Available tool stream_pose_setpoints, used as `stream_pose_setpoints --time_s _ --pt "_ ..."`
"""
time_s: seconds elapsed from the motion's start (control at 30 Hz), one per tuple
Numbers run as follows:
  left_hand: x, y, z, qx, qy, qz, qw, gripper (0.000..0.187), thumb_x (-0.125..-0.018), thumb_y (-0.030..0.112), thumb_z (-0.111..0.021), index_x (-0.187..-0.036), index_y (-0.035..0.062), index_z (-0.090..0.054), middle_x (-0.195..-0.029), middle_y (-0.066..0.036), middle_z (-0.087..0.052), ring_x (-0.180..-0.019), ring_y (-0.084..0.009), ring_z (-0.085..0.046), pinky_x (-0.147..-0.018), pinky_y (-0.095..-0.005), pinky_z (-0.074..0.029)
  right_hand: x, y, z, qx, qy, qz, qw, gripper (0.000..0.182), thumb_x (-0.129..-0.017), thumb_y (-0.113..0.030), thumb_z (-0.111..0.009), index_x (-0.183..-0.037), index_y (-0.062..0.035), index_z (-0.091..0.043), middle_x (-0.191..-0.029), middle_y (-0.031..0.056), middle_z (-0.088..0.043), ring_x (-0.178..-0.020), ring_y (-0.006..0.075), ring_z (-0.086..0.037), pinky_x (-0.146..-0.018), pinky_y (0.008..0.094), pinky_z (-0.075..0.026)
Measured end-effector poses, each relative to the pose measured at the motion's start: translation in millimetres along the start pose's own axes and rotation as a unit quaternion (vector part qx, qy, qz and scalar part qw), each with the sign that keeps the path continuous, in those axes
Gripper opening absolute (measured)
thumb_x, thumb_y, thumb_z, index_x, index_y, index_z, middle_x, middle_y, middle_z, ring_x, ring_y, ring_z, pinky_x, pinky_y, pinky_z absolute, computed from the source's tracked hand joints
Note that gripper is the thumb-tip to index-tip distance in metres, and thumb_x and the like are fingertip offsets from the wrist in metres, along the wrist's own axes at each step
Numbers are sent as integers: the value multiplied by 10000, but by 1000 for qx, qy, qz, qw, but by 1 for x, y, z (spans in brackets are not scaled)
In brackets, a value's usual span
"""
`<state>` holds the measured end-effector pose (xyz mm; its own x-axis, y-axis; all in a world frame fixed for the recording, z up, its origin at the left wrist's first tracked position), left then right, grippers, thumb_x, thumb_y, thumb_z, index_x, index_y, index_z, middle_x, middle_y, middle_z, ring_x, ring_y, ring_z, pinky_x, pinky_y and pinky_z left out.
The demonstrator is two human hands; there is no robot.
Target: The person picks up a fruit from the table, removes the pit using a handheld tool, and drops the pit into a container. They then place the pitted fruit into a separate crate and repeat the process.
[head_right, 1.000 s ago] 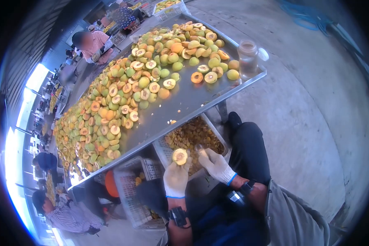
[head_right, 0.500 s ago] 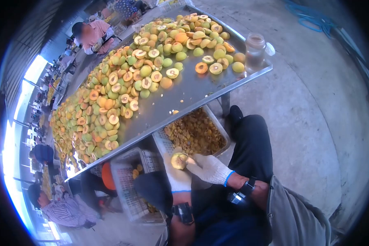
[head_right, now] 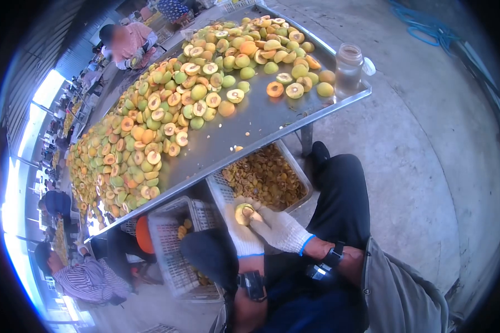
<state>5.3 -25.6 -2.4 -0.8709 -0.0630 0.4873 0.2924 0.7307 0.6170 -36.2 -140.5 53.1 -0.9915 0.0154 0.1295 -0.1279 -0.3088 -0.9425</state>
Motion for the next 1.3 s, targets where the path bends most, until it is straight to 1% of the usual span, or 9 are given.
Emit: stream_pose_setpoints --time_s 0.2,0.4,0.6,0.7,0.83,0.97,1.07,1.2,1.3 --pt "-1 8 -4 -44 -63 -8 997 366 -1048 368 -572 -1005 19 -672 -916 -130 -669 -898 -263 -650 -800 -386 -565 4 -5 -5 41 -31 -16 999 496 -1058 -382 -510 -1383 -7 -525 -897 328 -683 -801 516 -673 -714 577 -511" --pt "14 10 -20 11 42 24 999 396 -1060 404 -581 -1035 13 -643 -940 -135 -660 -819 -263 -649 -748 -420 -581 3 3 -7 79 -38 -5 996 545 -1066 -387 -496 -1476 -30 -450 -839 320 -676 -740 501 -673 -678 560 -517" --pt "11 18 -22 -73 -40 -5 997 374 -1073 379 -562 -1058 7 -602 -1012 -139 -620 -893 -257 -610 -818 -409 -559 5 -15 2 22 -43 18 999 569 -1074 -390 -490 -1541 -83 -385 -823 312 -671 -731 483 -679 -669 537 -522" --pt "14 22 -25 -113 -24 -3 993 381 -1074 375 -562 -987 7 -606 -961 -138 -627 -873 -255 -616 -814 -401 -559 4 -9 0 86 -59 5 995 566 -1075 -385 -485 -1536 -74 -381 -836 311 -676 -742 481 -681 -667 534 -517" --pt "16 23 -27 -118 -14 -2 993 407 -1072 385 -563 -909 16 -620 -872 -123 -636 -820 -232 -622 -794 -368 -554 4 -13 3 27 -83 24 996 567 -1076 -387 -469 -1534 -67 -370 -836 307 -682 -744 478 -683 -659 533 -513" --pt "19 32 -37 -194 -19 -29 980 443 -1067 379 -550 -853 2 -641 -792 -115 -657 -707 -208 -628 -690 -321 -542 6 -2 -3 20 -101 -8 995 557 -1074 -397 -459 -1486 -26 -413 -817 303 -682 -744 458 -695 -662 519 -521" --pt "15 34 -39 -240 -22 -43 970 492 -1064 404 -568 -801 -4 -652 -711 -137 -646 -571 -249 -619 -574 -367 -533 9 -1 -2 -16 -141 -74 987 550 -1074 -422 -451 -1417 7 -481 -782 272 -684 -702 420 -702 -654 497 -534" --pt "13 36 -44 -255 -59 -30 965 517 -1064 410 -566 -768 -3 -660 -692 -135 -658 -580 -242 -632 -574 -358 -525 15 -3 0 -75 -203 -176 960 574 -1075 -472 -422 -1262 34 -617 -750 228 -690 -666 350 -710 -646 449 -552" --pt "13 36 -48 -274 -75 -12 959 534 -1070 415 -552 -757 -3 -663 -681 -137 -659 -584 -236 -633 -580 -351 -518 15 -8 4 -57 -187 -169 966 581 -1076 -475 -408 -1208 36 -651 -764 240 -697 -709 345 -727 -672 437 -557"
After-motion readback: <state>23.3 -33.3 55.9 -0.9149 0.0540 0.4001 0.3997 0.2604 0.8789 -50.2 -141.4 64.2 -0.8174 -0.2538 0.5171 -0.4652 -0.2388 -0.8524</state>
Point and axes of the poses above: each hand's wrist, its own x-axis away from the middle knuckle, its own z-axis out of the back of the hand, y = z × x, the point moved 7 cm from there along -x, towards the middle knuckle
